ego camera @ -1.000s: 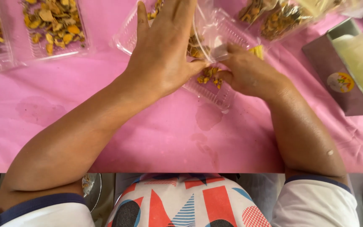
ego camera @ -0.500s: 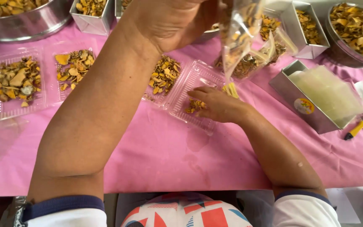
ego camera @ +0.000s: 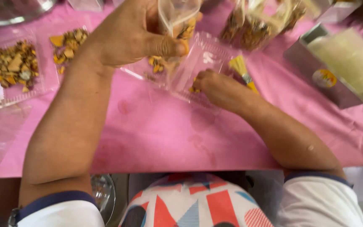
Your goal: The person is packaging dried turmeric pieces into small plastic bags, sealing them, and then cleaning the plastic trays with a brush.
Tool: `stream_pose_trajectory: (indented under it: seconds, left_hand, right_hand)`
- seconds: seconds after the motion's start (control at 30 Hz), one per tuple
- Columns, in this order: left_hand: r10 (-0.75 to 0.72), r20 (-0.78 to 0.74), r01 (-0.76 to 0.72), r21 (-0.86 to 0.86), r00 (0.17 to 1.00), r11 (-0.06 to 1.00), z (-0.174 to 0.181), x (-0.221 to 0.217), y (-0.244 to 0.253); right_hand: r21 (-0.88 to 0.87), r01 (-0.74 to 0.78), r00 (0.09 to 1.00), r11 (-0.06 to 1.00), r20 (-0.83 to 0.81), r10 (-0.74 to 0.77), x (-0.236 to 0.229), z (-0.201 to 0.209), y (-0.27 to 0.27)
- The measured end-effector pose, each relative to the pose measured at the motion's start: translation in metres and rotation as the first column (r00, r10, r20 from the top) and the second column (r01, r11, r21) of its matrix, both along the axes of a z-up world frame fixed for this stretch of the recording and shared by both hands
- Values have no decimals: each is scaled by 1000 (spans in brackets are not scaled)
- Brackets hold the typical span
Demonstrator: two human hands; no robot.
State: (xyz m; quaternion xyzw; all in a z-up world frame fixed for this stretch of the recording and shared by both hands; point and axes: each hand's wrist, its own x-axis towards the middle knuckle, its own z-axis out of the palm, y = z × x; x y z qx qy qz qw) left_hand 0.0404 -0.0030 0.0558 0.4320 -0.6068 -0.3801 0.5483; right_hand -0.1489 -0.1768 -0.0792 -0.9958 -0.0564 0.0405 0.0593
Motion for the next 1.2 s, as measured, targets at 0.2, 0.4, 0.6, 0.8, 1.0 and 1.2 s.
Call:
stream_pose_trajectory:
  seconds: [0.2, 0.4, 0.6, 0.8, 1.0, 1.2]
  left_hand:
    - [236, 566, -304, 27, 790, 952, -10, -10, 23]
    - [431, 870, -429, -304, 238, 851, -49, -13, 4]
    - [472, 876, -511, -362, 100, 780, -79, -16, -4]
    - [524, 831, -504, -377, 186, 777, -95, -36, -13]
    - [522, 789, -562, -284, 323, 777, -102, -44, -19]
    - [598, 579, -483, -362, 554, 798, -103, -39, -17]
  right_hand:
    - [170, 59, 998, 984, 4, -61, 9, -10, -15]
    - [406, 137, 979, 904, 86, -187, 16, 12, -23]
    - [676, 240, 865, 697, 177, -469, 4, 54, -22]
    - [917, -108, 740, 385, 333, -585, 3, 65, 21]
    - [733, -73, 774, 676, 469, -425, -3, 77, 37]
    - [429, -149, 714, 891, 670, -203, -16, 100, 46]
